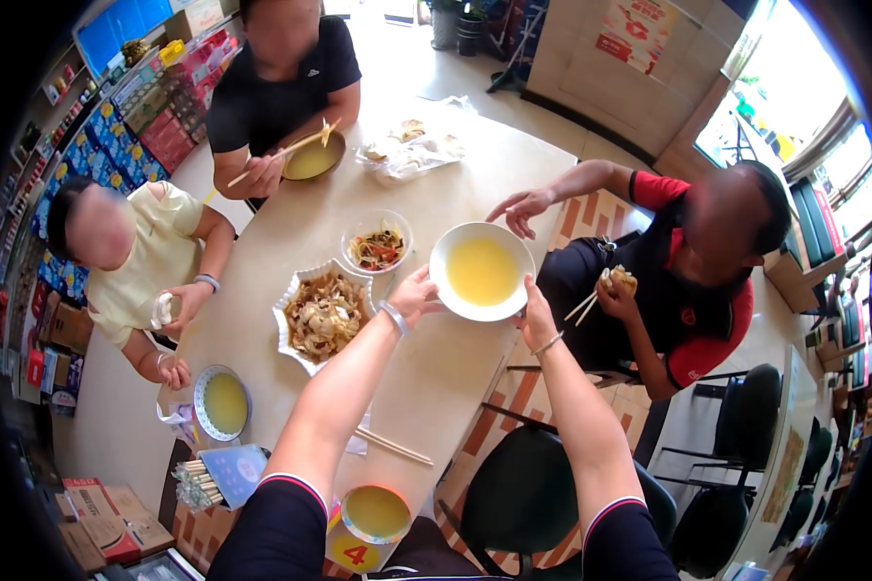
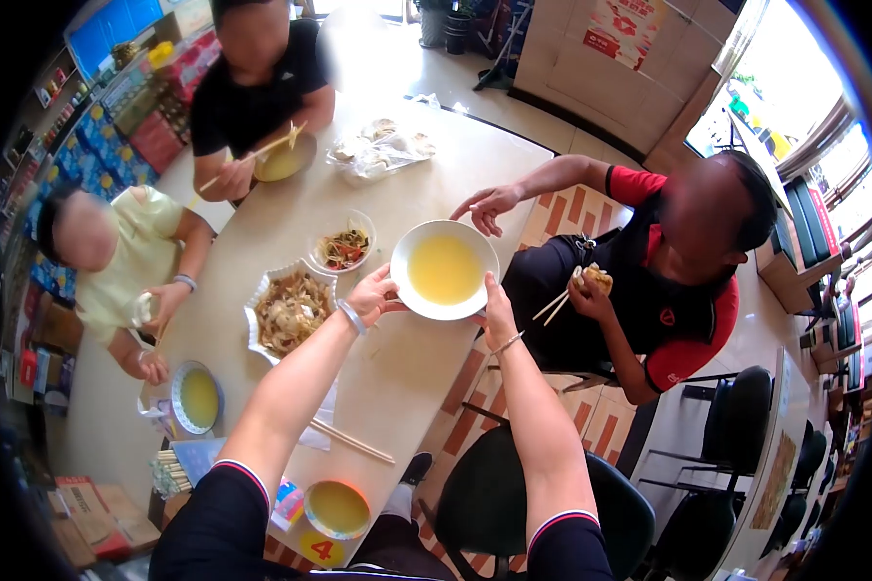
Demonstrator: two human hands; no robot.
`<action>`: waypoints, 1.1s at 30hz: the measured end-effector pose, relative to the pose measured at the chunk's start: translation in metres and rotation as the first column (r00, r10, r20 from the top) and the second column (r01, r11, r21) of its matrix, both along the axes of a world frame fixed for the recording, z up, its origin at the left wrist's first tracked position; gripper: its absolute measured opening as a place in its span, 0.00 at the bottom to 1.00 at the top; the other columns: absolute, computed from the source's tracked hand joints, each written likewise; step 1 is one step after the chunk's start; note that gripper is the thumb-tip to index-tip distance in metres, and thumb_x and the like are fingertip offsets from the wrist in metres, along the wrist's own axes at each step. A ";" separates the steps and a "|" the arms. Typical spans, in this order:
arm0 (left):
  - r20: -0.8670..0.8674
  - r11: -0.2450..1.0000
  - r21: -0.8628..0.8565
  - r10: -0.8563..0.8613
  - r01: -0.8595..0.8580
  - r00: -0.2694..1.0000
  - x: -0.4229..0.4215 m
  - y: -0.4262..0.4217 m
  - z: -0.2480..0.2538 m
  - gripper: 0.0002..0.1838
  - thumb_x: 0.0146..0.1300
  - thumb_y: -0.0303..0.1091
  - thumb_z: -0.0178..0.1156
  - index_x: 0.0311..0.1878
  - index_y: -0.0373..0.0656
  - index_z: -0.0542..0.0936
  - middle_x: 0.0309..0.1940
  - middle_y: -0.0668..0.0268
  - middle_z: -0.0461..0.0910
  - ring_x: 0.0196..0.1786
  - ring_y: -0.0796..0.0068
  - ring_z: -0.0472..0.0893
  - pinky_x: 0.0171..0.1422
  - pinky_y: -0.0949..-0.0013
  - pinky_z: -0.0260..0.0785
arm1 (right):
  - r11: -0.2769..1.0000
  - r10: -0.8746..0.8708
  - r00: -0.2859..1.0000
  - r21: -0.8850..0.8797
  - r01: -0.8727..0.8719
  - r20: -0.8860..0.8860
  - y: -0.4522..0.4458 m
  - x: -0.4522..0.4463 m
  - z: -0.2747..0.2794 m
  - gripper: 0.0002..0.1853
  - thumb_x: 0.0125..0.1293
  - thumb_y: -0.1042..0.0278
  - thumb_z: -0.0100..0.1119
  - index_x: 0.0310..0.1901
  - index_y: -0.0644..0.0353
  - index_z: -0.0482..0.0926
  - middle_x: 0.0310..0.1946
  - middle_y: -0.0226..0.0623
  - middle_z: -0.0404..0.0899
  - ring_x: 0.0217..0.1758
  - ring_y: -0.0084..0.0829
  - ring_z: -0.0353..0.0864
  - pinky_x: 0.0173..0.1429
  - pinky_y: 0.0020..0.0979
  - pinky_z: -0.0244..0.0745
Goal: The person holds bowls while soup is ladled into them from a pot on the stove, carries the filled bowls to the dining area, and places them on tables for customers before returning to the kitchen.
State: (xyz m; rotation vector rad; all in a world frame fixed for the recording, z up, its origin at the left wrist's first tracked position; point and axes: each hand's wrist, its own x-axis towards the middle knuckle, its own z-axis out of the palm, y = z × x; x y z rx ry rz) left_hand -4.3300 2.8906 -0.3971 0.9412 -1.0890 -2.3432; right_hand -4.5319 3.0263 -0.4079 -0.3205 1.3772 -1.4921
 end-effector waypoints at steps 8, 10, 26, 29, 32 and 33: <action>-0.007 1.000 0.005 -0.001 0.001 1.000 -0.001 -0.004 0.002 0.25 0.63 0.22 0.47 0.65 0.47 0.63 0.46 0.63 0.78 0.43 0.70 0.81 0.46 0.60 0.78 | 0.997 -0.062 0.997 -0.038 0.064 0.047 -0.001 0.007 0.004 0.25 0.70 0.43 0.43 0.58 0.54 0.69 0.49 0.32 0.76 0.52 0.30 0.76 0.50 0.39 0.72; 0.079 0.996 0.030 0.084 -0.086 0.993 -0.004 0.001 -0.003 0.29 0.62 0.23 0.48 0.68 0.44 0.57 0.47 0.62 0.77 0.43 0.69 0.80 0.46 0.59 0.77 | 0.993 -0.117 0.992 -0.010 0.118 0.049 0.013 0.015 0.011 0.25 0.70 0.44 0.43 0.58 0.55 0.69 0.49 0.33 0.76 0.52 0.32 0.75 0.50 0.40 0.73; 0.106 0.990 -0.048 0.136 -0.131 0.985 0.378 0.494 0.116 0.05 0.56 0.26 0.65 0.35 0.40 0.78 0.29 0.71 0.76 0.32 0.85 0.75 0.38 0.81 0.68 | 0.603 0.328 0.791 0.530 -0.597 0.517 0.574 0.303 0.008 0.15 0.69 0.55 0.51 0.32 0.60 0.74 0.18 0.23 0.65 0.22 0.18 0.63 0.27 0.23 0.58; 0.530 0.933 0.058 0.273 -0.356 0.803 0.502 0.570 0.092 0.08 0.54 0.33 0.68 0.31 0.40 0.80 0.21 0.71 0.75 0.25 0.85 0.73 0.30 0.80 0.66 | 0.542 0.546 0.734 0.497 -0.677 0.405 0.564 0.345 -0.002 0.15 0.69 0.56 0.50 0.36 0.61 0.75 0.22 0.26 0.69 0.26 0.19 0.67 0.31 0.23 0.61; 0.766 0.853 0.153 0.216 -0.498 0.606 0.605 0.624 0.054 0.17 0.57 0.45 0.66 0.35 0.39 0.83 0.24 0.66 0.80 0.28 0.78 0.78 0.33 0.76 0.69 | 0.507 0.703 0.633 0.395 -0.766 0.324 0.515 0.421 0.016 0.16 0.70 0.56 0.50 0.39 0.62 0.76 0.26 0.29 0.73 0.30 0.20 0.70 0.35 0.23 0.64; 0.795 0.883 0.054 0.245 -0.466 0.554 0.632 0.638 0.042 0.20 0.57 0.49 0.64 0.35 0.39 0.83 0.26 0.64 0.81 0.29 0.74 0.79 0.35 0.74 0.70 | 0.496 0.739 0.597 0.348 -0.795 0.312 0.497 0.450 0.022 0.16 0.70 0.56 0.50 0.40 0.62 0.76 0.28 0.30 0.74 0.32 0.20 0.71 0.37 0.23 0.65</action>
